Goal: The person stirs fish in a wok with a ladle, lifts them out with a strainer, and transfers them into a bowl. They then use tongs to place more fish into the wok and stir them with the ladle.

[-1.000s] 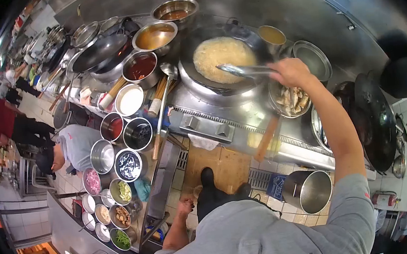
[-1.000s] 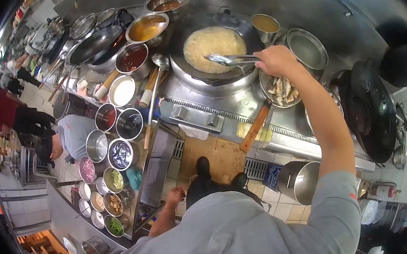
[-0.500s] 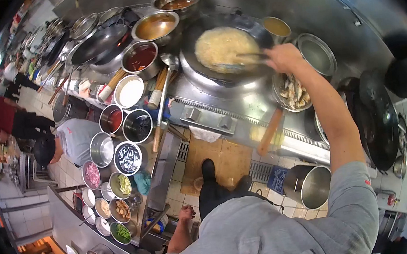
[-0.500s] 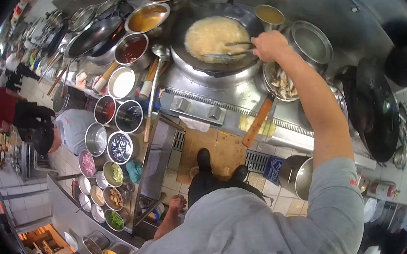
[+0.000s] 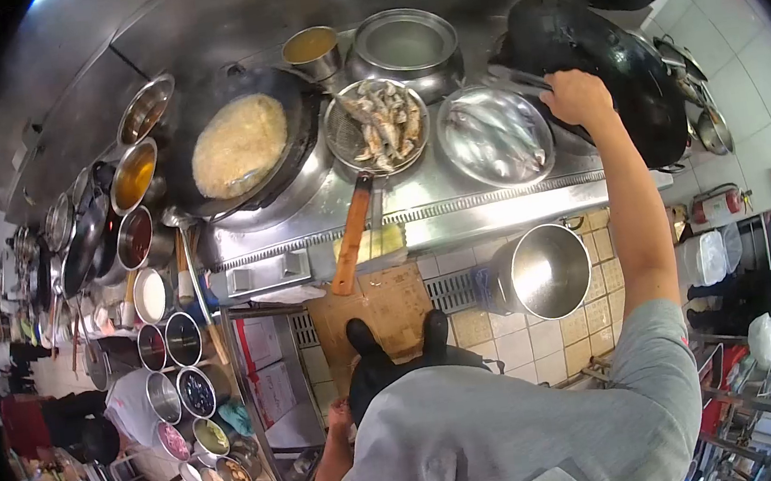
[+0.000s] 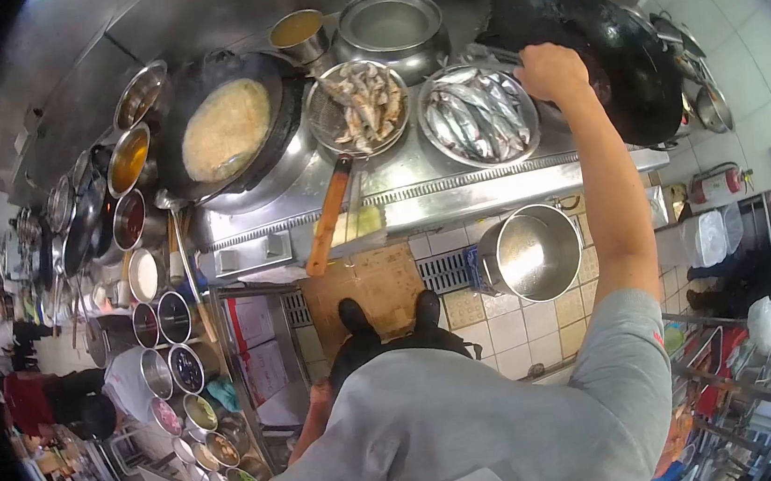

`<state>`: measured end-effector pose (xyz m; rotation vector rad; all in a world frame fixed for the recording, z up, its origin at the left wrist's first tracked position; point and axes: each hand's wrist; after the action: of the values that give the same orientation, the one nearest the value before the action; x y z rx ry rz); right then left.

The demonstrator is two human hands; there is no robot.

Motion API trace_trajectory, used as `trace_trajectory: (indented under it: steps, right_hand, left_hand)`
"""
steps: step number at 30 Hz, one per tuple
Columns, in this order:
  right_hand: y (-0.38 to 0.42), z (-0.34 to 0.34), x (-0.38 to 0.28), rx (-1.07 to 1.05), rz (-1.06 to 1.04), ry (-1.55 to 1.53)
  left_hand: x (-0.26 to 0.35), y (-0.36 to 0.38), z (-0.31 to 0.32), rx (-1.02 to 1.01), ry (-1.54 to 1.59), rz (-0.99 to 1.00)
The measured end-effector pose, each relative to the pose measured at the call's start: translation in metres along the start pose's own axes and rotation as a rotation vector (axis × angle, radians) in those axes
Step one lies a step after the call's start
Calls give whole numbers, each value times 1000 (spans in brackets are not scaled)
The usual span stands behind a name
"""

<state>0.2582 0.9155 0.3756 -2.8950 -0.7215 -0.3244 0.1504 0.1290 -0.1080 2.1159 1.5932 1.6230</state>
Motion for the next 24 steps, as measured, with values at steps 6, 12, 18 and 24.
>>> trace_trajectory:
  steps: [6,12,18,24]
  right_hand:
    - [-1,68,10,-214,79,0]
    - [-22,139,-30,-167,-24,-9]
    - [-13,104,-28,-145,-24,-33]
    - [12,34,-25,-44,-85,11]
  left_hand:
    - [98,37,-12,23,-167,-12]
    - [108,69,-16,139,-106,-29]
    - [72,100,-9,186,-120,-33]
    - [-13,78,4,-82,-594,78]
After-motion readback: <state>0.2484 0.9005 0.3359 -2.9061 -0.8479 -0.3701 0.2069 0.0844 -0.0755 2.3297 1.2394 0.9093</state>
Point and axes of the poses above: each hand's wrist, its own y-axis away from the middle knuckle, its own z-axis out of the palm, x = y × z, and after that the axes turned 14 degrees about z, right-handed
